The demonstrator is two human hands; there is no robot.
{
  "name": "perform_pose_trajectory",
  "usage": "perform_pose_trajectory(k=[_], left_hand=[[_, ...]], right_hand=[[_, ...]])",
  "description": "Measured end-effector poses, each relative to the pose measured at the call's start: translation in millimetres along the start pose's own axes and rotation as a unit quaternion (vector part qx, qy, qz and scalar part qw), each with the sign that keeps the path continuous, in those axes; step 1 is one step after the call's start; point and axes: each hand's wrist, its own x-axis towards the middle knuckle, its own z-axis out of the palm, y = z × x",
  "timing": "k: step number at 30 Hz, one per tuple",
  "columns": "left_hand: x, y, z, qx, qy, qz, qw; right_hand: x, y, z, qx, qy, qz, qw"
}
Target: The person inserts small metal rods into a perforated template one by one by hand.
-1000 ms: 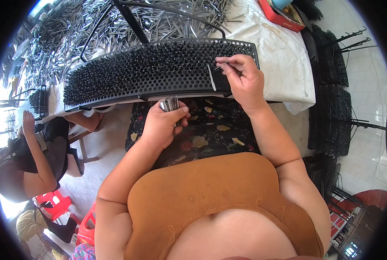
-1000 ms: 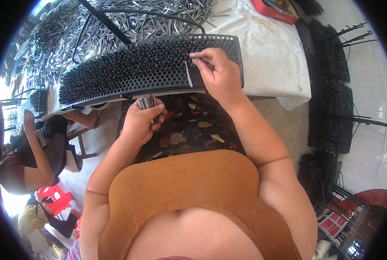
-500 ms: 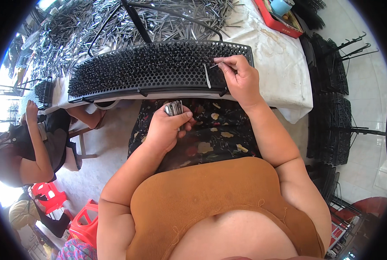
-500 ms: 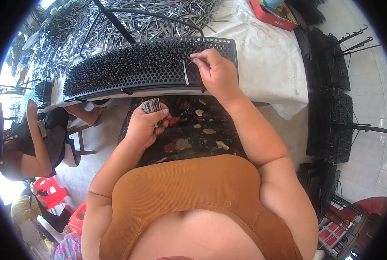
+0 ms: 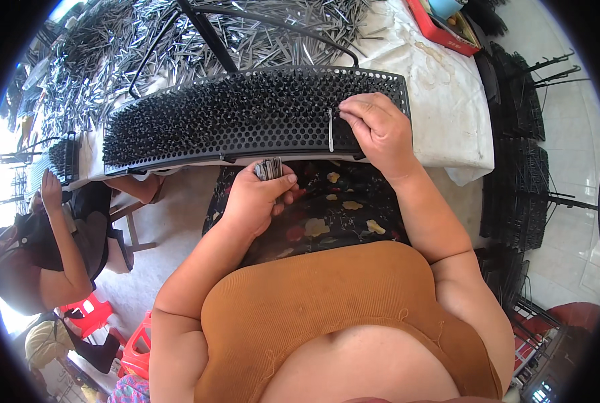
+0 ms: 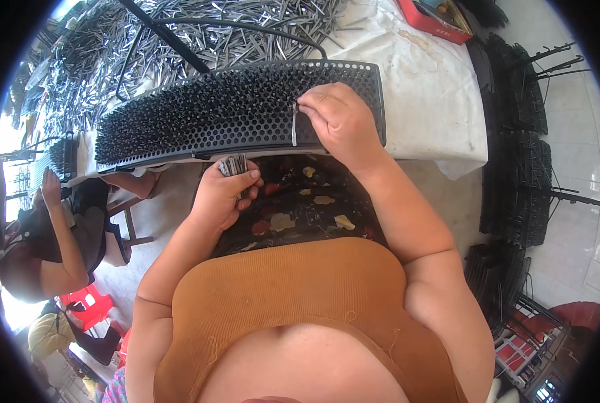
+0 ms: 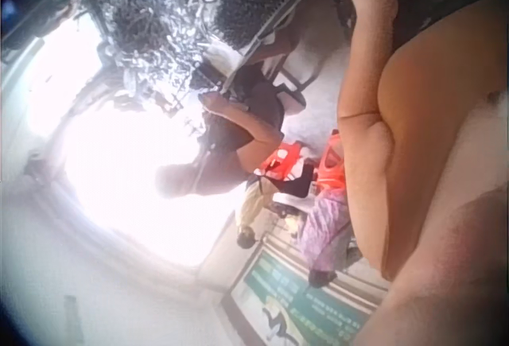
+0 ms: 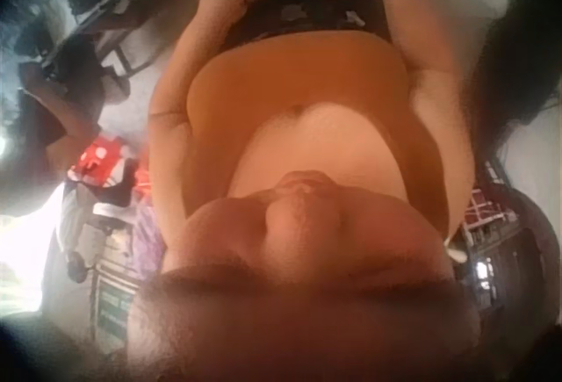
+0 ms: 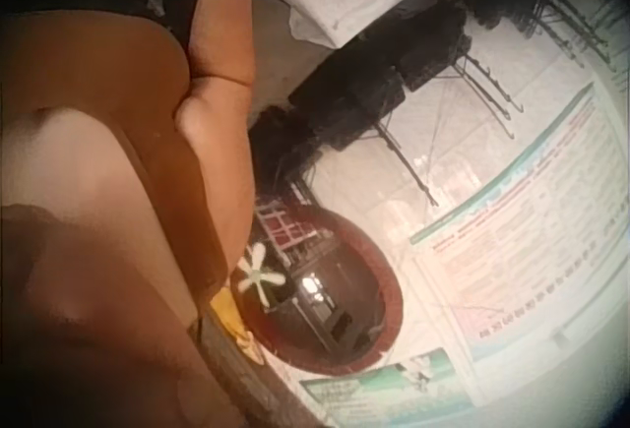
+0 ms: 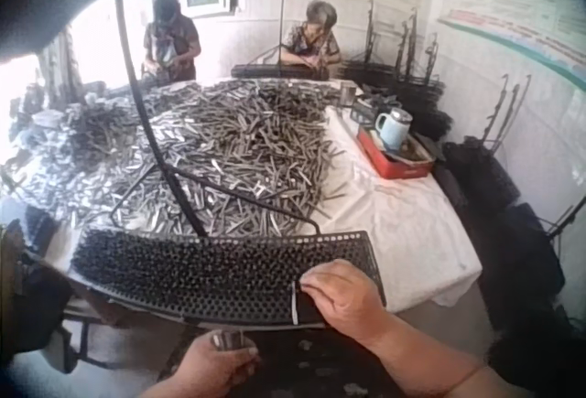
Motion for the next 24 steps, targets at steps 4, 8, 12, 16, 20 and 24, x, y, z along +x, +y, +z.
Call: perform_pose_trajectory(k=[4,8,12,16,20,24], left_hand=[[8.7,1.6,-0.3,-0.012,-0.024,0.008,1.0],[11.0,0.8,4.7,-0.015,-0.03,0.002,0.999],[12.1,-1.6,7.6,-0.009,-0.038,0.006,0.999],[13.7,-3.0,9.6,0.012,-0.047,0.015,0.999],[11.6,-1.7,15.0,0.014,-0.042,0.005,0.999],[12.9,-1.2,22.6,0.001,-0.046,-0.012,0.999]], right_hand=[[-6.1,4.7,-3.2,0.016,-0.015,0.033,0.999],[-6.2,-7.8,-9.3,-0.005,-0.04,0.007,0.999],[-16.9,-23.8,-10.6,-0.078,-0.13,-0.057,0.987],[-29.7,-13.0,-7.9,-0.14,-0.119,-0.124,0.975],[-25.4,-15.3,-11.1,-0.063,-0.076,-0.176,0.979],[-23.4,-7.8,-6.2,0.103,0.102,0.099,0.984]])
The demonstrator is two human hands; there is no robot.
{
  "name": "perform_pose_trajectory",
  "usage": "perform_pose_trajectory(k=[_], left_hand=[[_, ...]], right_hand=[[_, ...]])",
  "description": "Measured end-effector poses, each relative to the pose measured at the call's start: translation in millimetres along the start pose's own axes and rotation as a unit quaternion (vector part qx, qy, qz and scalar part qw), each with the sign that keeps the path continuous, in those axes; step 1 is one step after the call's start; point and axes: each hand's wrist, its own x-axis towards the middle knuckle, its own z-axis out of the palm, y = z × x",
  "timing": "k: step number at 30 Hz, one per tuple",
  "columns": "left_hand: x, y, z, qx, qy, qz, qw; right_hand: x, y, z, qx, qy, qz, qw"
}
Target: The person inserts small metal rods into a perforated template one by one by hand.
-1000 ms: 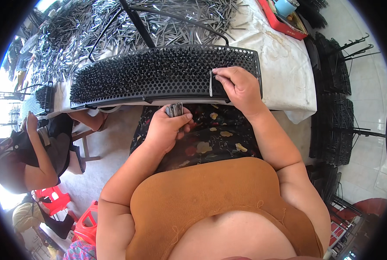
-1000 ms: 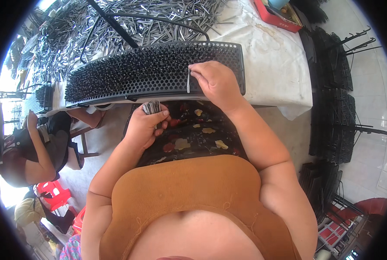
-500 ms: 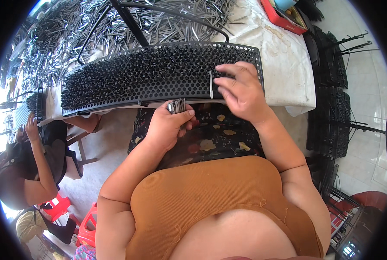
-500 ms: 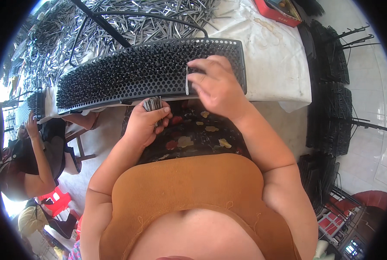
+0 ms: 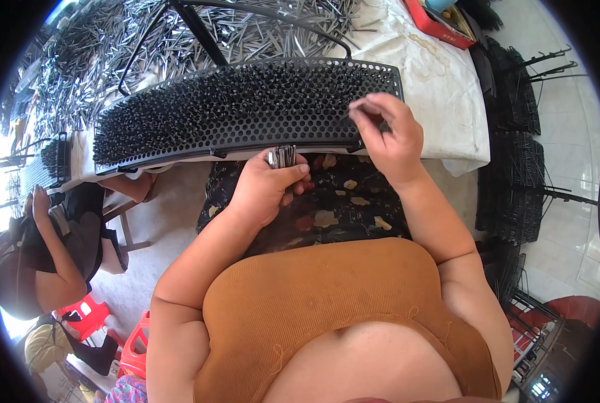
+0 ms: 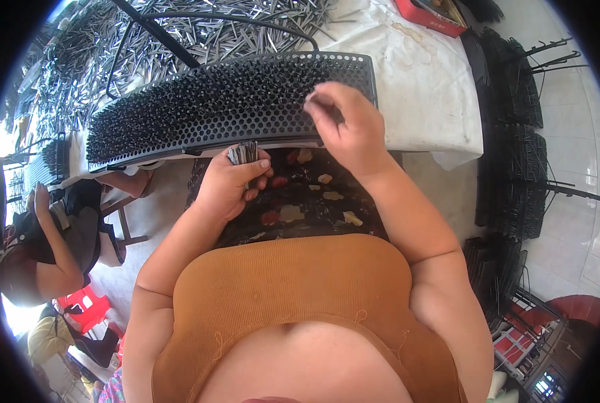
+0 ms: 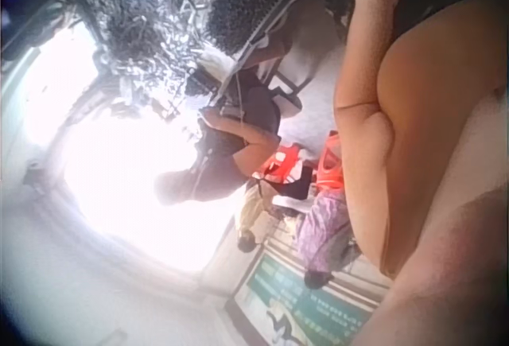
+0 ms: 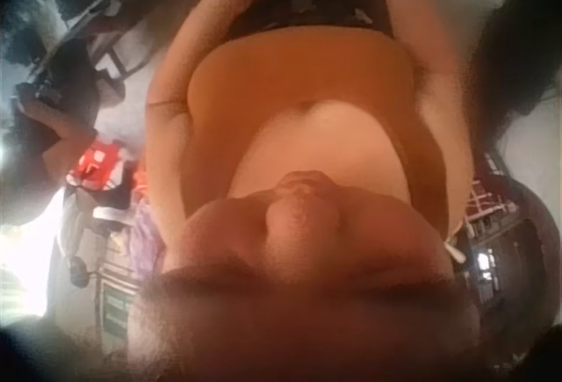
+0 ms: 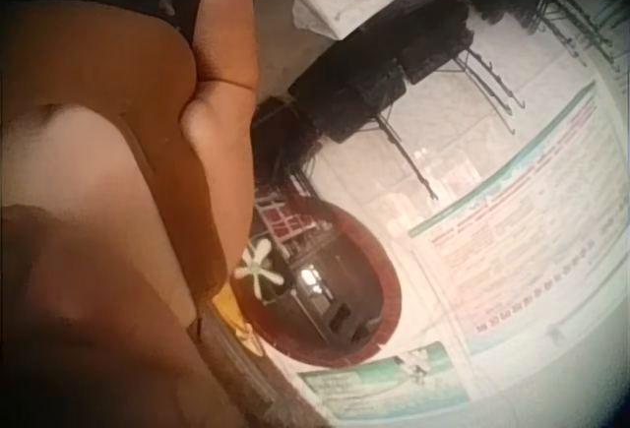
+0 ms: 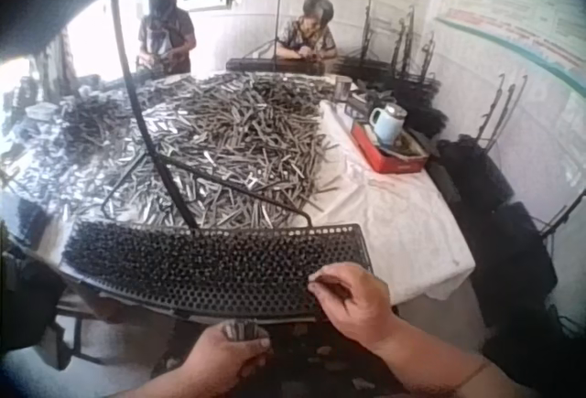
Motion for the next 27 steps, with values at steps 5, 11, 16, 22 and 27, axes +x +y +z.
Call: perform_pose_trajectory(k=[5,11,16,22,27], left_hand=[[-1.7,-3.5,1.7,-0.01,-0.019,0.001,1.0],[0.7,-8.2,-0.4,-0.03,-0.039,0.022,0.999],[-42.2,34.4,-41.4,0.051,-0.005,0.121,0.991],[-86.2,137.9,-207.6,-0.107,0.241,0.351,0.898],[-110.8,196.5,-284.2,-0.066,0.254,0.444,0.857]], right_hand=[[6.4,10.4,2.1,-0.089,-0.037,-0.036,0.995],[1.4,1.2,-2.2,-0.133,-0.058,-0.004,0.989],[7.3,-4.4,2.7,-0.187,-0.093,-0.066,0.976],[6.4,-5.4,-0.6,-0.246,-0.13,-0.083,0.957],[5.6,-5.5,7.7,-0.246,-0.13,-0.084,0.957]])
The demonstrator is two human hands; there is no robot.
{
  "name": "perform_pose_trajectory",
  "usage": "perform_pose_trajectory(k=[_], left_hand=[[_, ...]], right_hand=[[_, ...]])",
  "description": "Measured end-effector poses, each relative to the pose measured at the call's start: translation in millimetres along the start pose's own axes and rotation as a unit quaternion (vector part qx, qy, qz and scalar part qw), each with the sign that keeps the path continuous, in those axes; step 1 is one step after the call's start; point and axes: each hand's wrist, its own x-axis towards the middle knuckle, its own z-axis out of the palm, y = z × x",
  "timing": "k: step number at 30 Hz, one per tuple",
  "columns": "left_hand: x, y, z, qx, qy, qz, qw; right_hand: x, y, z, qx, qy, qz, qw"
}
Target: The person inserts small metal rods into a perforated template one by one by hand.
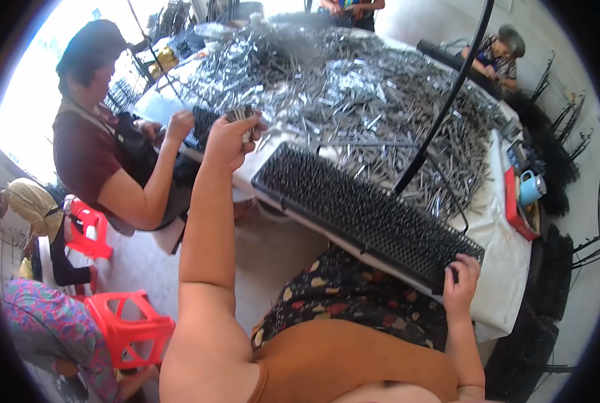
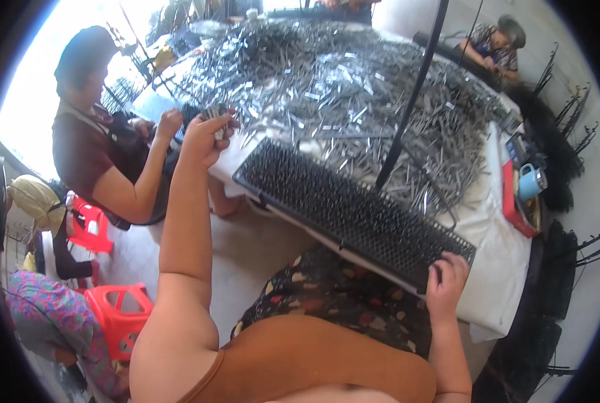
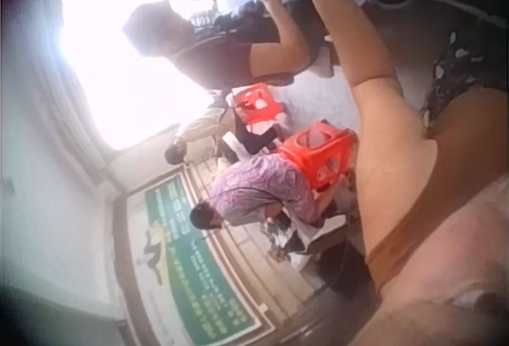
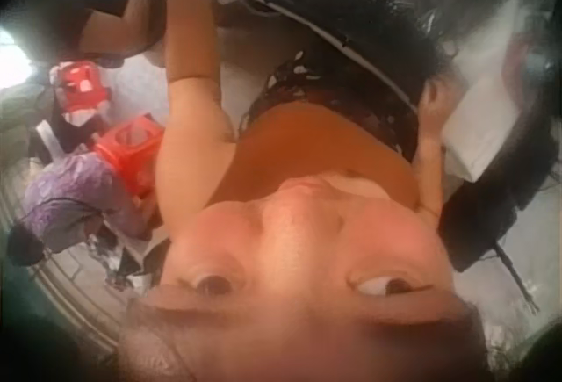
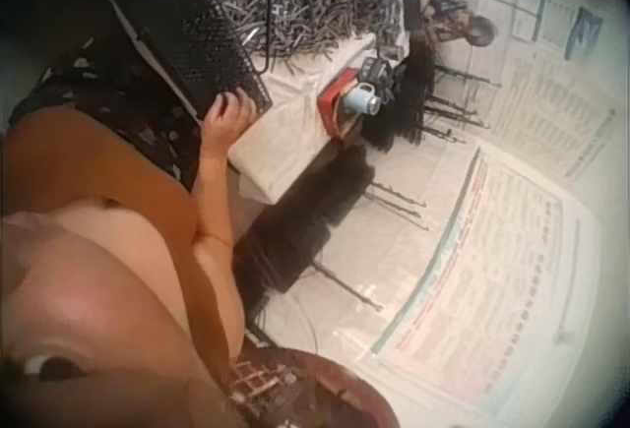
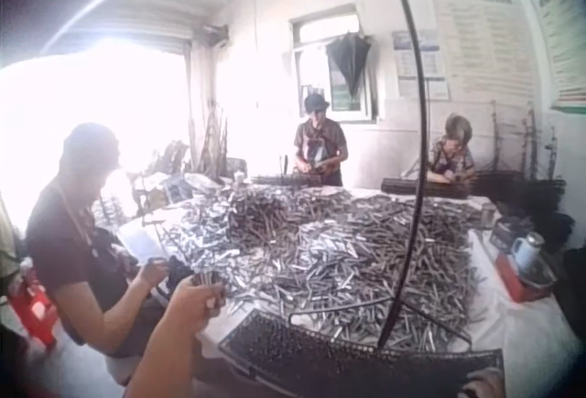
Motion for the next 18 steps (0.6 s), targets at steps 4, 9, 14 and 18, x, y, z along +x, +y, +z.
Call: perform_pose_trajectory(k=[4,9,14,18], left_hand=[[5.9,44.0,46.4,-0.17,0.19,0.308,0.916],[93.4,-6.5,75.8,0.124,0.052,-0.083,0.988],[146.9,-70.0,77.0,0.056,0.075,-0.177,0.98],[147.7,-81.0,80.3,0.066,0.05,-0.199,0.976]], right_hand=[[-8.2,1.8,-5.5,-0.009,0.013,-0.001,1.0],[-10.7,4.7,-5.5,-0.037,0.005,0.001,0.999],[-4.2,2.4,4.1,-0.036,0.009,-0.004,0.999],[-3.5,3.4,6.5,-0.039,0.001,-0.003,0.999]])
